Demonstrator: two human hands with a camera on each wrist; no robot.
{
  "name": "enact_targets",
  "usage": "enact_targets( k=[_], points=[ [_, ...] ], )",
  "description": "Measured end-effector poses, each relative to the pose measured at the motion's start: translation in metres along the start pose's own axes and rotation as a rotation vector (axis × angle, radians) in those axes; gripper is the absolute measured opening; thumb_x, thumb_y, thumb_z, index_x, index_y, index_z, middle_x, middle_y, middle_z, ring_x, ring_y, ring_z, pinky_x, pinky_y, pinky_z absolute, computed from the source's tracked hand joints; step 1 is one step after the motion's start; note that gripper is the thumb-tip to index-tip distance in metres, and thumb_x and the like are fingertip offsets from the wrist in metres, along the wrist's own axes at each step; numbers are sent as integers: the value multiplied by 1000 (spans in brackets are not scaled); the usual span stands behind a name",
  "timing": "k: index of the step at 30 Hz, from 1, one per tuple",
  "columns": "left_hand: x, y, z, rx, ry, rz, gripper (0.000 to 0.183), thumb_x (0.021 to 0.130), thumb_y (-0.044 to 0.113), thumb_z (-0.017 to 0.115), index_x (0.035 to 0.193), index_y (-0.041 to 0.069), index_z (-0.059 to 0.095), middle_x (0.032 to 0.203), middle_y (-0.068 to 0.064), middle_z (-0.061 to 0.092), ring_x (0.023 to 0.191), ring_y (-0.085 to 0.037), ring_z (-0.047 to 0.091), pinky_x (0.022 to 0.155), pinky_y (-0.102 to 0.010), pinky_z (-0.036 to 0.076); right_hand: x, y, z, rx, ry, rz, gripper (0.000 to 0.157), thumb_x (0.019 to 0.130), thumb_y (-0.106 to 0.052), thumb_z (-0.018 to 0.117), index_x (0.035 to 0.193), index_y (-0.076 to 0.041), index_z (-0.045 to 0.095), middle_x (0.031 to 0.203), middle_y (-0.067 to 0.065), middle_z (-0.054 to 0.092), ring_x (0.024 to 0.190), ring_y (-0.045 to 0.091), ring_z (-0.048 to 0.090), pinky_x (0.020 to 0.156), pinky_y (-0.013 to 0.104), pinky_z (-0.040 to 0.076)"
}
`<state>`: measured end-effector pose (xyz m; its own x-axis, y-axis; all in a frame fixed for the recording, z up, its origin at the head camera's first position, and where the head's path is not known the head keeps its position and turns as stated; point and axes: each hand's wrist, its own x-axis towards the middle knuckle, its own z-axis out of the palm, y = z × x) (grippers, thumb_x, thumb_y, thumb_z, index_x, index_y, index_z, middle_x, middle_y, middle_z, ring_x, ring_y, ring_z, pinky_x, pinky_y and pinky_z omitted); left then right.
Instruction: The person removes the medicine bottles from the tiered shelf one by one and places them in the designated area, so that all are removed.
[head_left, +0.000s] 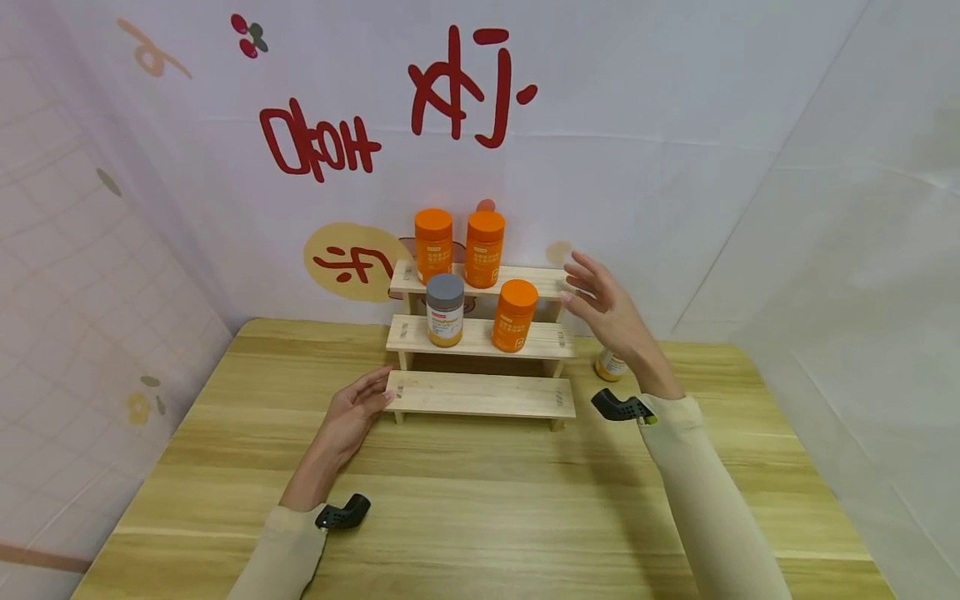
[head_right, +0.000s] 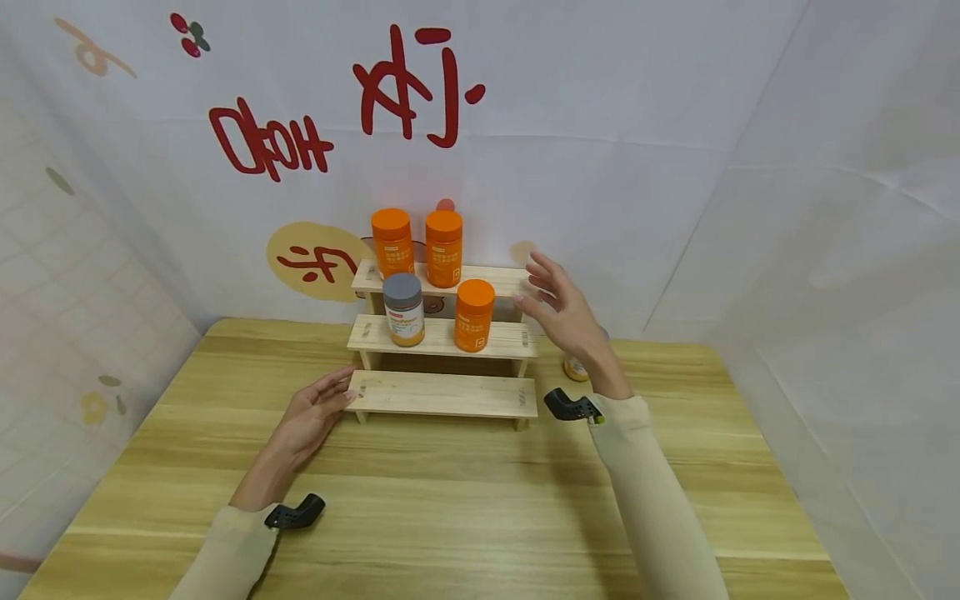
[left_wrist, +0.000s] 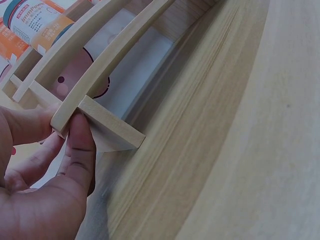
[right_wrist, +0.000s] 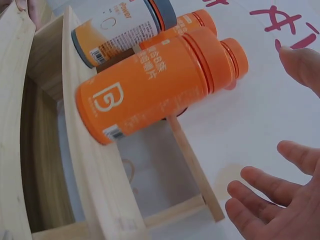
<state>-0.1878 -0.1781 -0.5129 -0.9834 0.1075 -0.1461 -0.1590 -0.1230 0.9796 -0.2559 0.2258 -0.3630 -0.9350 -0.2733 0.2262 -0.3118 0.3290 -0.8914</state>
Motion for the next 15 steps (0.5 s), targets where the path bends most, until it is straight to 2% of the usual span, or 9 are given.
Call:
enact_targets(
  k=[4, 10, 15],
  points=[
    [-1, 0, 0, 1, 0, 4, 56, 101, -1, 60, 154, 0, 42, 139, -21, 52, 110, -4, 61, 92, -15, 53, 6, -6, 3, -4, -15, -8, 71, 103, -30, 63, 164, -24, 27, 164, 10, 37, 150, 31, 38, 121, 56, 34],
    [-1, 0, 0, -3, 1, 9, 58, 100, 0, 60, 155, -2, 40, 129, -10, 57, 109, -4, 62, 91, -16, 53, 16, -12, 8, 8, -39, 8, 69, 104, -31, 62, 163, -25, 28, 164, 9, 38, 149, 32, 40, 120, 59, 34],
    [-1, 0, 0, -11, -2, 8, 58, 100, -2, 60, 155, -3, 40, 130, -11, 56, 108, -5, 62, 91, -16, 53, 23, -15, 13, 24, -50, 42, 68, 104, -33, 62, 163, -25, 28, 163, 8, 40, 148, 30, 41, 121, 57, 34]
  ],
)
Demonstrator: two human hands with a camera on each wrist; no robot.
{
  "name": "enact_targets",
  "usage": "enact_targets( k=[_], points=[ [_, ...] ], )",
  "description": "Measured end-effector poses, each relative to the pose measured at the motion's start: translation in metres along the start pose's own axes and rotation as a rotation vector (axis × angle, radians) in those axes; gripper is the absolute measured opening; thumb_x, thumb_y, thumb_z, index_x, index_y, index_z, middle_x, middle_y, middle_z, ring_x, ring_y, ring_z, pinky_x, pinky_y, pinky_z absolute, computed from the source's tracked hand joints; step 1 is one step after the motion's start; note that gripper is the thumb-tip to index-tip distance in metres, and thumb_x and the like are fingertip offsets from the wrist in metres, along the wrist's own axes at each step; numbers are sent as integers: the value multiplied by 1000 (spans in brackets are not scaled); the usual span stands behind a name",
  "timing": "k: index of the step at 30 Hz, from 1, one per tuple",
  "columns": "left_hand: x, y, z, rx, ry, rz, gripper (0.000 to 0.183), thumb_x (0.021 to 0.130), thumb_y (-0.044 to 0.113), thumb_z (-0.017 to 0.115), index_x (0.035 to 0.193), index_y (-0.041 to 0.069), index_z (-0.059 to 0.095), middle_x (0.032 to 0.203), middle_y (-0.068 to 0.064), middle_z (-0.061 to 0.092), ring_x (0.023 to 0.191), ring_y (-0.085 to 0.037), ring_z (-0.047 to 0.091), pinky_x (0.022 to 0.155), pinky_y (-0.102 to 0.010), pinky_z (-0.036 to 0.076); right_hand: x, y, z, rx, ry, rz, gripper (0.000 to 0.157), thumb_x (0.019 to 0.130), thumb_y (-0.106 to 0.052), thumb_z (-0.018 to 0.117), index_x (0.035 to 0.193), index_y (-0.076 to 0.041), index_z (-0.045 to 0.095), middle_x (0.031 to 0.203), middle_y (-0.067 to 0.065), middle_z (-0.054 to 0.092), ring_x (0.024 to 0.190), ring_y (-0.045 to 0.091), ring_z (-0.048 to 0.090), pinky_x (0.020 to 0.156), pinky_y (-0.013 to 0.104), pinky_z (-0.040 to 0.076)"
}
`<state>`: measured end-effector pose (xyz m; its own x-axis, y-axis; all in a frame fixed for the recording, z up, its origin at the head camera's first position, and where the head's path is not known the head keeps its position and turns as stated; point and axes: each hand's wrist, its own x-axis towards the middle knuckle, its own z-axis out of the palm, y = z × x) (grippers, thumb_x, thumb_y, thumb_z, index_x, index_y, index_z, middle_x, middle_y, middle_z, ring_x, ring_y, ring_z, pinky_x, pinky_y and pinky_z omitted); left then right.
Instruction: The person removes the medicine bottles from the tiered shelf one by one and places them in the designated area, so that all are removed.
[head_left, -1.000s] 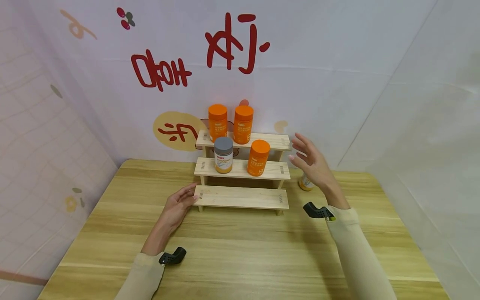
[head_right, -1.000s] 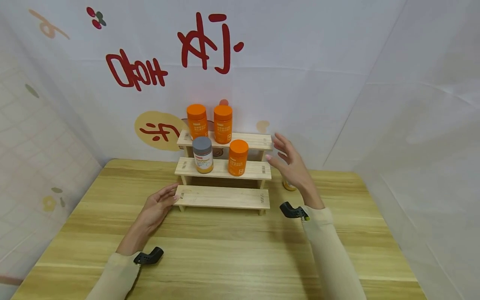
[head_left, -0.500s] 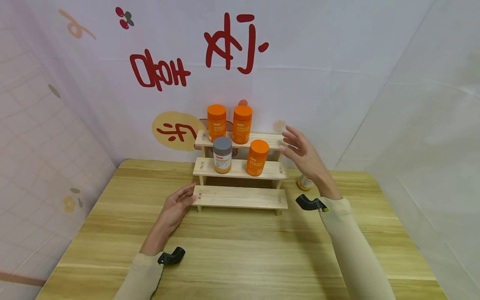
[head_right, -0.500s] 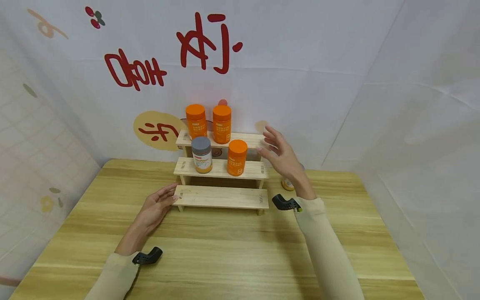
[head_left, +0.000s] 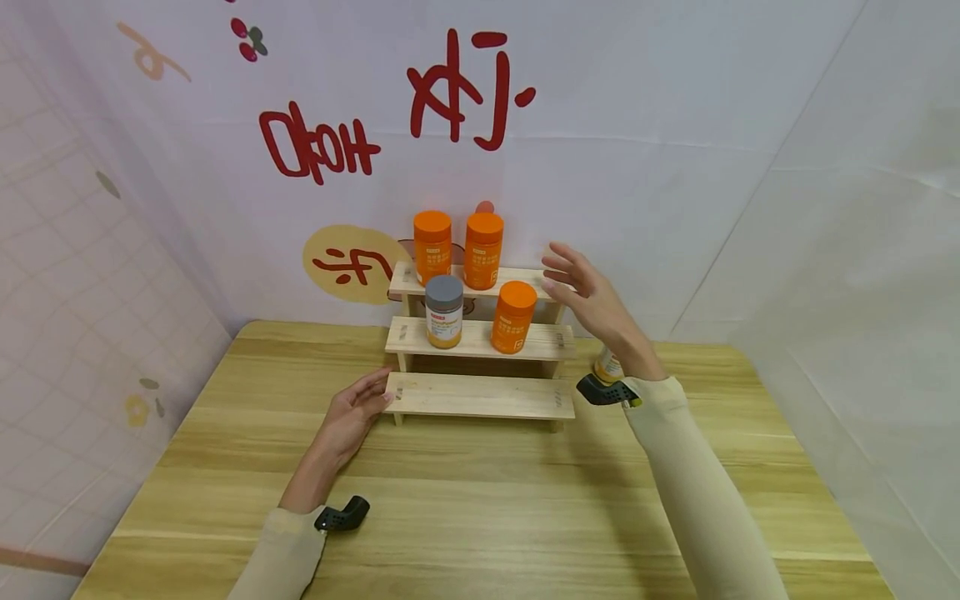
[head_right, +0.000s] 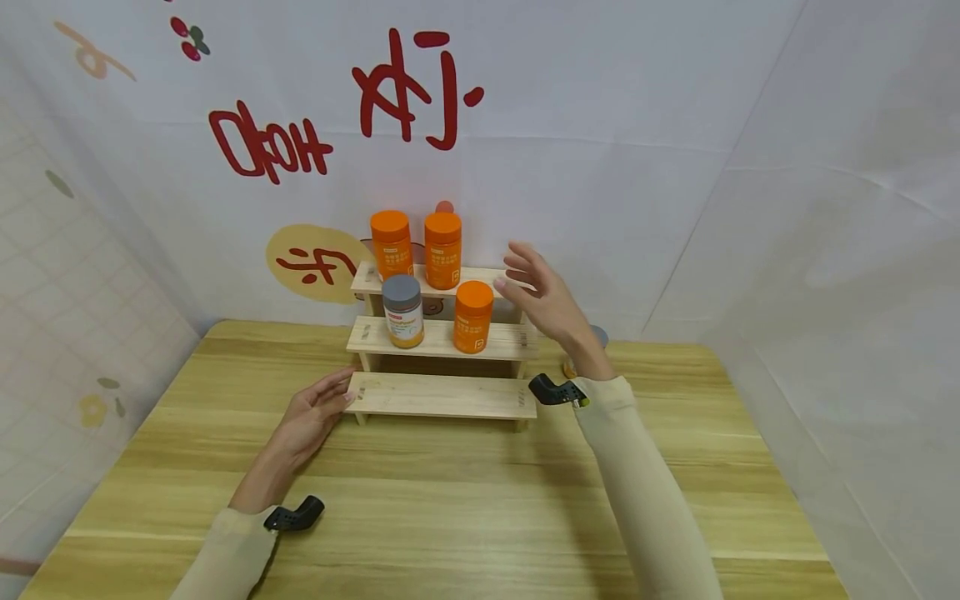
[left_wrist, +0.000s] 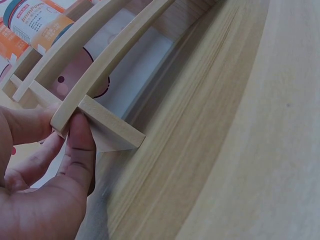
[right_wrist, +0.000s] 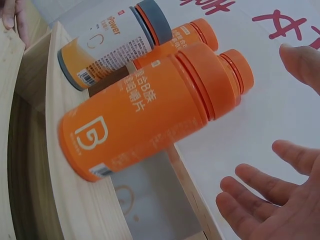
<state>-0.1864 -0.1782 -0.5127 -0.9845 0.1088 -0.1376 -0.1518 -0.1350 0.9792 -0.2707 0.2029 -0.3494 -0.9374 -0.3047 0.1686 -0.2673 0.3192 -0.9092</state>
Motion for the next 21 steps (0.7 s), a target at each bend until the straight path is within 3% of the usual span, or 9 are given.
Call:
enact_targets(
  k=[11, 21],
  points=[
    [0, 1, -2, 1, -1, -12, 58, 100, 0, 61, 155, 0, 41, 131, -13, 56, 107, -4, 61, 91, -15, 53, 13, -7, 10, 27, -46, 45, 71, 101, -43, 63, 162, -28, 31, 162, 5, 42, 146, 26, 45, 122, 53, 34],
    [-1, 2, 0, 9, 3, -15, 58, 101, -1, 60, 155, -1, 40, 133, -16, 55, 107, -4, 61, 90, -15, 53, 27, -18, 20, 64, -77, 52, 71, 101, -42, 64, 162, -28, 31, 162, 7, 41, 147, 27, 43, 122, 54, 34]
  ],
)
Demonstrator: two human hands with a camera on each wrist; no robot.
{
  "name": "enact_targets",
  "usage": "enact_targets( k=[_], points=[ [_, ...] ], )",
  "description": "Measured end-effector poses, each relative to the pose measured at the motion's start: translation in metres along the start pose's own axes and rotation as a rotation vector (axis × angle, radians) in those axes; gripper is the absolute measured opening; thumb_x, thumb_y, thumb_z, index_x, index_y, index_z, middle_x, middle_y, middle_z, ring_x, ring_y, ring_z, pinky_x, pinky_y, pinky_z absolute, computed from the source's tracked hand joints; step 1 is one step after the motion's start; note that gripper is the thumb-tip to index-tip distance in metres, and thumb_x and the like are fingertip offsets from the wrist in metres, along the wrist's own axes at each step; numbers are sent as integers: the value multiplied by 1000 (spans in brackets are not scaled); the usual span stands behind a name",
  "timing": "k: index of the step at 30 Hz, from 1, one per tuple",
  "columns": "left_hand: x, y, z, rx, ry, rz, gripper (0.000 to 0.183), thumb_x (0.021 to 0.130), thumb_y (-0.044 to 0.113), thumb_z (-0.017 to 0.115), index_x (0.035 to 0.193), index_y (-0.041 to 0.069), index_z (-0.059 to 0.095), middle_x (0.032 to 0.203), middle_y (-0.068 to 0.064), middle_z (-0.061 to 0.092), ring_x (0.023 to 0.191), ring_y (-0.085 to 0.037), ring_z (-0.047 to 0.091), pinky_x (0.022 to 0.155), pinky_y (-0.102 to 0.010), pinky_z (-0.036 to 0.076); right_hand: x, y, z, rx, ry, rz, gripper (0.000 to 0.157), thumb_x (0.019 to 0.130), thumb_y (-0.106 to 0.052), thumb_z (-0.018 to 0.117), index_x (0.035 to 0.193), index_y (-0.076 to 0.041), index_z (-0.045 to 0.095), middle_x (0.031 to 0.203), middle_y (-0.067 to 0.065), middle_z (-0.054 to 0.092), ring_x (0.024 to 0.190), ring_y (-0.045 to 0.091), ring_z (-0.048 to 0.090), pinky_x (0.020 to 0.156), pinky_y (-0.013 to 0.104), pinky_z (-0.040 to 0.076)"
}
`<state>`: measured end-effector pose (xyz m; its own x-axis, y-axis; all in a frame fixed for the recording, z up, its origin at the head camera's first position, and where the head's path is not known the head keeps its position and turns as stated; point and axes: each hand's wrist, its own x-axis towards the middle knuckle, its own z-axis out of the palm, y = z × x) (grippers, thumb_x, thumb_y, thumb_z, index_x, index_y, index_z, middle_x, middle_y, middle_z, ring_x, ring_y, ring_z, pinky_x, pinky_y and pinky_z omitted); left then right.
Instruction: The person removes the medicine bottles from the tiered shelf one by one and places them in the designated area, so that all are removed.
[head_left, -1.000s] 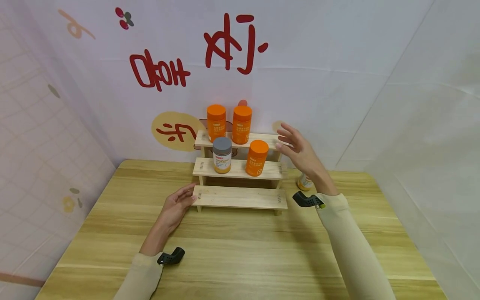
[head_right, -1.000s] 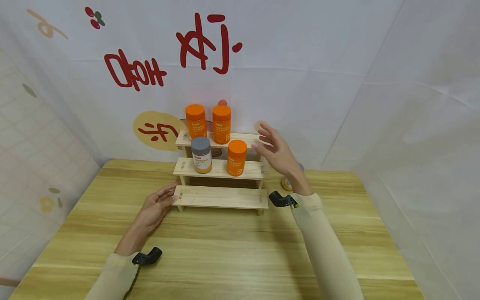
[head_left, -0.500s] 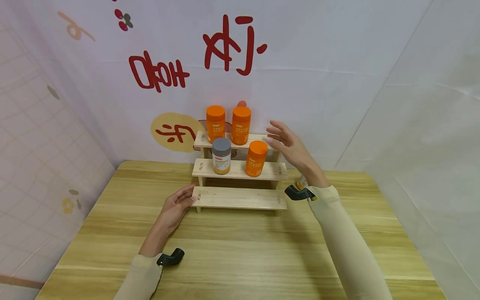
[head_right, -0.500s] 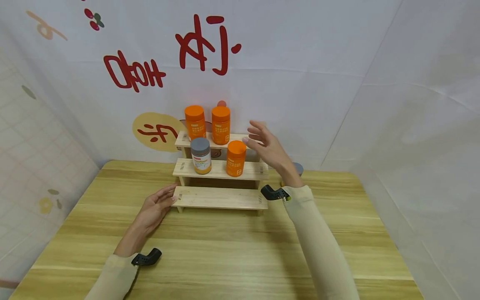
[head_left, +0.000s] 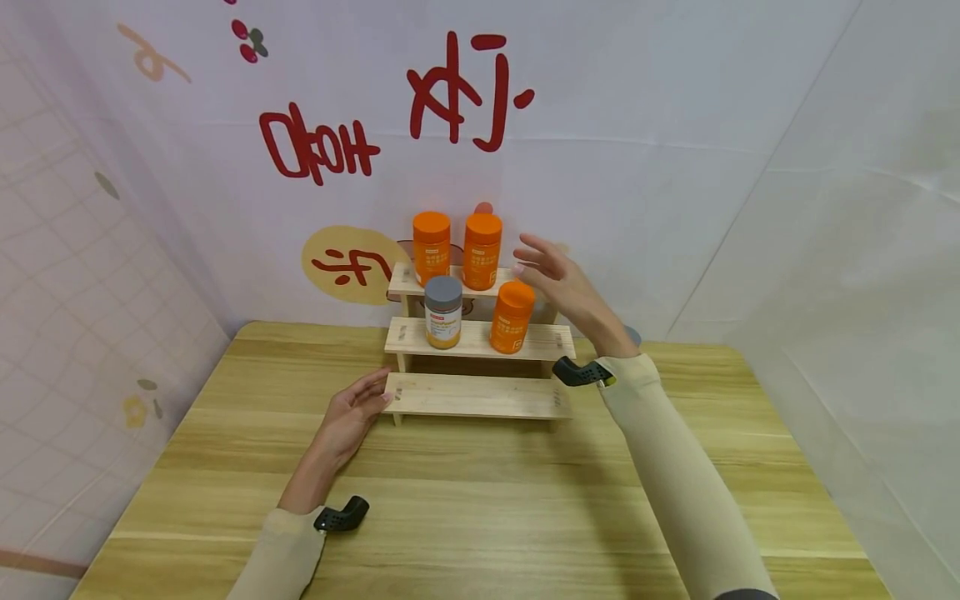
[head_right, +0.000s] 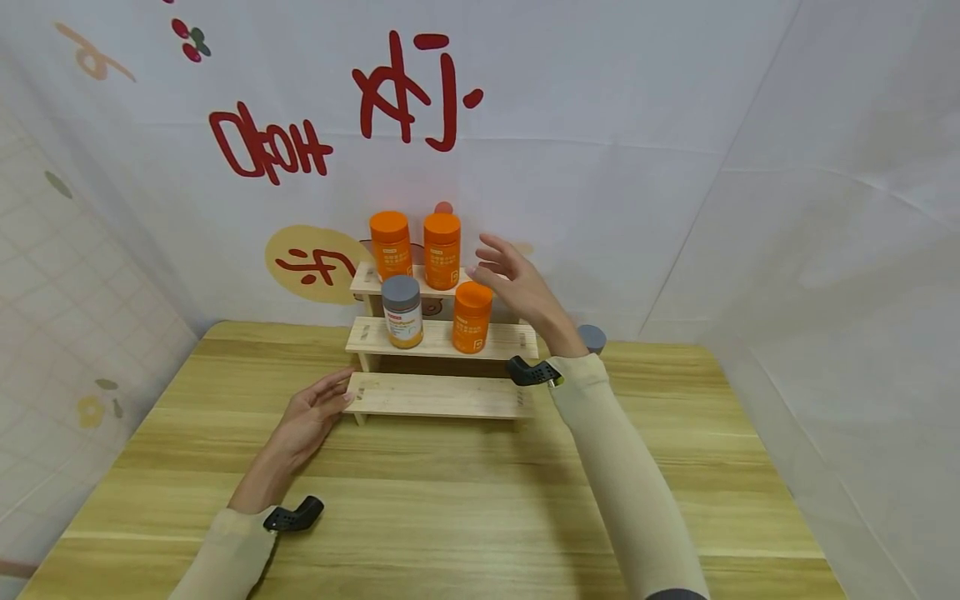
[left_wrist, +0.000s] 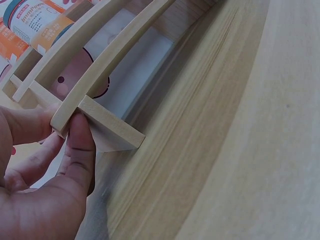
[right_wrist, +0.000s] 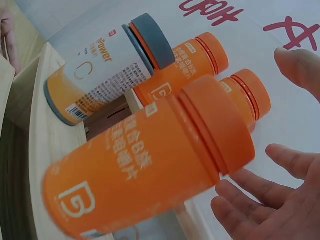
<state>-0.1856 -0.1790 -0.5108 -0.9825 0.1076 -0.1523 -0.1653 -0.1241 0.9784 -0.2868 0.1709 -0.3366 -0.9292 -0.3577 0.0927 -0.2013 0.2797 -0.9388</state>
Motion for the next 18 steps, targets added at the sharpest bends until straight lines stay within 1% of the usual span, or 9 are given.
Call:
enact_targets(
  k=[3, 7, 12, 15, 18],
  points=[
    [0, 0, 0, -5, 0, -1, 58, 100, -1, 60, 155, -2, 40, 134, -17, 54, 107, -3, 61, 90, -15, 53, 5, -5, 3, -3, -8, 11, 69, 102, -40, 63, 162, -28, 31, 162, 7, 41, 148, 27, 42, 123, 55, 32],
    [1, -1, 0, -12, 5, -5, 58, 100, -2, 60, 154, -2, 41, 131, -14, 56, 106, -4, 62, 90, -15, 53, 14, -7, 5, -11, -9, 41, 65, 102, -39, 62, 160, -32, 33, 162, 5, 42, 147, 27, 42, 123, 56, 30],
    [1, -2, -1, -9, 5, -2, 58, 99, -2, 61, 154, -2, 41, 126, -10, 58, 105, -4, 63, 90, -15, 53, 26, -7, 8, -27, -14, 73, 68, 99, -47, 65, 158, -36, 35, 159, 3, 45, 145, 27, 45, 122, 55, 33],
    [1, -2, -1, 9, -6, 0, 58, 101, 1, 61, 155, 0, 41, 126, -8, 56, 107, -4, 60, 89, -15, 52, 32, -8, 9, -20, -29, 95, 71, 96, -51, 67, 158, -35, 36, 159, 2, 45, 143, 26, 46, 121, 52, 36],
    [0, -2, -2, 23, -4, 4, 57, 101, 3, 61, 155, 1, 42, 125, -5, 55, 108, -4, 57, 88, -15, 51, 40, -9, 11, 19, -43, 113, 72, 96, -49, 68, 158, -32, 37, 158, 2, 45, 143, 26, 47, 121, 49, 38]
  ],
)
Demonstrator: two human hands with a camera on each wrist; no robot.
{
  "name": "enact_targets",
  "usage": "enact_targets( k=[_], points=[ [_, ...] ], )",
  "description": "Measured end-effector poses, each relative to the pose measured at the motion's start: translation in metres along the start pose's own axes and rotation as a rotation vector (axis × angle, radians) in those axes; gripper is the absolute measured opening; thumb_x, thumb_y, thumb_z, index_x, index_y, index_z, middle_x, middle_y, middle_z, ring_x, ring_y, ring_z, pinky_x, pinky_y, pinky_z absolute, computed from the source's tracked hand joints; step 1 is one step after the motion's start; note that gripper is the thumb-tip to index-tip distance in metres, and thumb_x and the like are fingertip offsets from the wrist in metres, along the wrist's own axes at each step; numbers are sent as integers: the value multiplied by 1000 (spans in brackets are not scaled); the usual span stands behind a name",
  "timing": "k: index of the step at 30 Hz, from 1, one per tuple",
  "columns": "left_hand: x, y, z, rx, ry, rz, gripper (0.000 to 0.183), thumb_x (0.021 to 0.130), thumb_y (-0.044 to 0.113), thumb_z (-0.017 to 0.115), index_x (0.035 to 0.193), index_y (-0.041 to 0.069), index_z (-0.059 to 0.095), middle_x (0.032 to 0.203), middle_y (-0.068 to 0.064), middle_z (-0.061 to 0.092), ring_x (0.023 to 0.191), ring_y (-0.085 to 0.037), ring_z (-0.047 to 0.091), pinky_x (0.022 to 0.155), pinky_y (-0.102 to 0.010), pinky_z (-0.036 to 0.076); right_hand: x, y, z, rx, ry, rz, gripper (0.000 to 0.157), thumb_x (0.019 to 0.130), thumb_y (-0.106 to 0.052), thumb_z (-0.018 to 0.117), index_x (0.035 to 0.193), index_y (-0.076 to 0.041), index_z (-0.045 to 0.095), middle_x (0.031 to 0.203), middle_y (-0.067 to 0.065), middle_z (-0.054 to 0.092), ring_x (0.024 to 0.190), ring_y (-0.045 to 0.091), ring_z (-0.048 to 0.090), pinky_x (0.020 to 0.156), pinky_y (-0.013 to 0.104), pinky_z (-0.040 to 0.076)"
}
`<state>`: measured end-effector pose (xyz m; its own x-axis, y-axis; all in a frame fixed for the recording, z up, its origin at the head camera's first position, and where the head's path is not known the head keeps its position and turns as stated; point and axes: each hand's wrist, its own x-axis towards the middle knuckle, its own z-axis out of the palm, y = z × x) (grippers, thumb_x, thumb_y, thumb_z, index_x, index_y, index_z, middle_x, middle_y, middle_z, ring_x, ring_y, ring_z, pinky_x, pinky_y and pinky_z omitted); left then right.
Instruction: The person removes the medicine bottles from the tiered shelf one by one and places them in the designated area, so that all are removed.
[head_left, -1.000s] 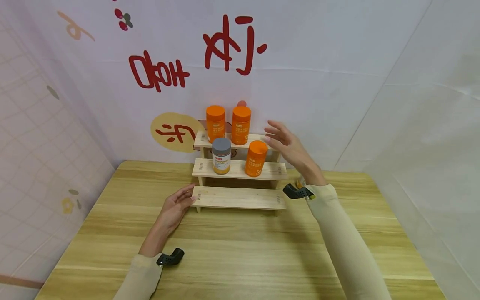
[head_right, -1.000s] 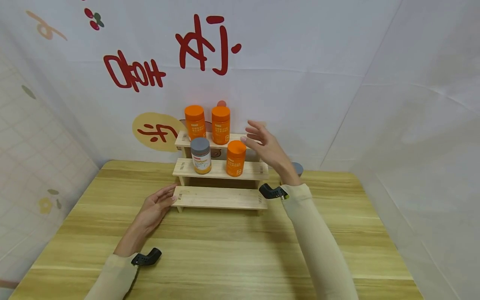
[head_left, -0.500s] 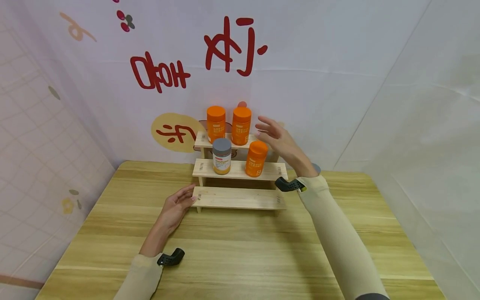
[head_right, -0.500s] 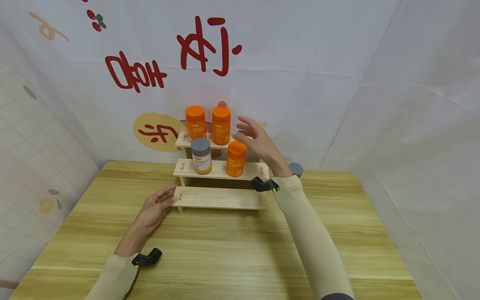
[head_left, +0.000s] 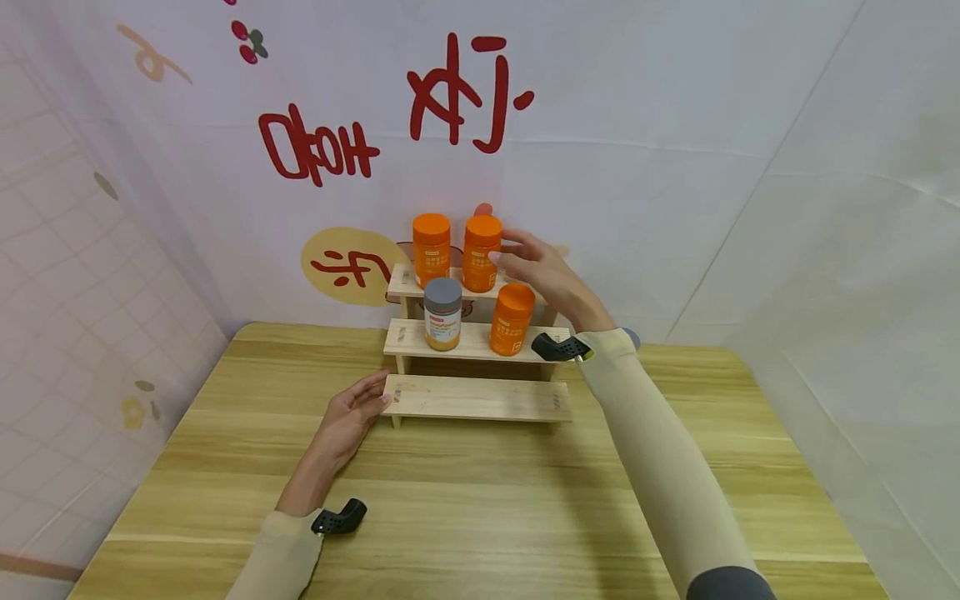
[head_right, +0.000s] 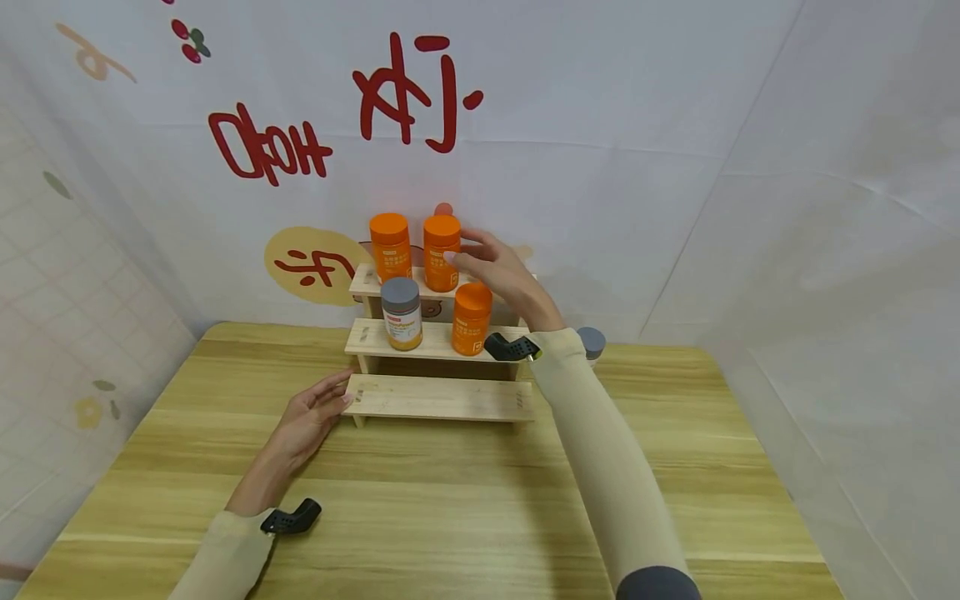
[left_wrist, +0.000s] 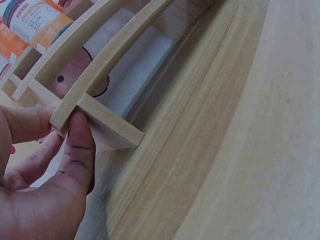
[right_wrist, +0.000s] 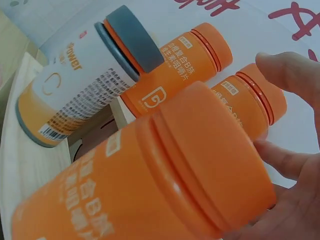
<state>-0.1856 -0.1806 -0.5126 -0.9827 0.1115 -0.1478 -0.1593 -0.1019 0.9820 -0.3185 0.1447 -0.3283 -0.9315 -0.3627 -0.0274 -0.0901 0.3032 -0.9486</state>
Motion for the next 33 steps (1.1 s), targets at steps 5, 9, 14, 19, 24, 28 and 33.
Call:
enact_targets(
  k=[5, 9, 14, 19, 24, 28, 33],
  points=[
    [0, -1, -1, -3, -10, 3, 57, 101, 4, 62, 155, 1, 42, 123, -4, 55, 108, -5, 57, 88, -15, 51, 9, -2, 4, 23, -6, 12, 71, 96, -42, 70, 158, -30, 38, 156, 4, 48, 139, 26, 50, 118, 46, 42],
    [-1, -1, -2, -7, -18, 0, 57, 101, 4, 62, 155, 2, 42, 125, -5, 56, 107, -5, 59, 88, -16, 51, 13, -5, 10, -7, -12, 10, 72, 96, -41, 71, 159, -30, 37, 152, 5, 51, 136, 26, 52, 116, 48, 43],
    [0, -3, -3, 1, -17, 6, 57, 101, 4, 62, 155, 2, 43, 126, -4, 56, 108, -4, 59, 89, -16, 52, 16, -8, 16, -24, 3, 21, 69, 96, -40, 70, 157, -31, 39, 151, 4, 53, 134, 25, 52, 115, 48, 44],
    [1, -3, -4, -3, -16, 14, 57, 100, 4, 63, 154, 4, 44, 127, -4, 56, 109, -4, 60, 89, -16, 53, 17, -6, 17, -34, 25, 17, 65, 96, -40, 71, 154, -32, 44, 150, 4, 54, 133, 25, 54, 114, 48, 45],
    [2, -2, -3, -7, -14, 11, 58, 100, 3, 62, 155, 1, 42, 129, -6, 56, 109, -4, 60, 89, -16, 53, 19, -4, 16, -34, 44, 9, 62, 96, -41, 71, 152, -34, 47, 149, 4, 56, 131, 25, 55, 113, 48, 46],
    [2, -1, -1, -8, -15, 14, 59, 100, 4, 63, 155, 0, 40, 129, -8, 55, 109, -4, 59, 89, -16, 53, 18, -2, 15, -33, 56, -10, 58, 96, -42, 72, 149, -35, 50, 146, 4, 58, 130, 26, 57, 112, 49, 47],
    [0, 0, -1, -4, -18, 17, 59, 101, 4, 63, 155, -1, 40, 129, -10, 56, 108, -4, 60, 88, -16, 53, 14, 0, 13, -23, 75, 2, 57, 94, -46, 73, 146, -38, 52, 145, 3, 59, 130, 26, 56, 112, 51, 46]
  ],
)
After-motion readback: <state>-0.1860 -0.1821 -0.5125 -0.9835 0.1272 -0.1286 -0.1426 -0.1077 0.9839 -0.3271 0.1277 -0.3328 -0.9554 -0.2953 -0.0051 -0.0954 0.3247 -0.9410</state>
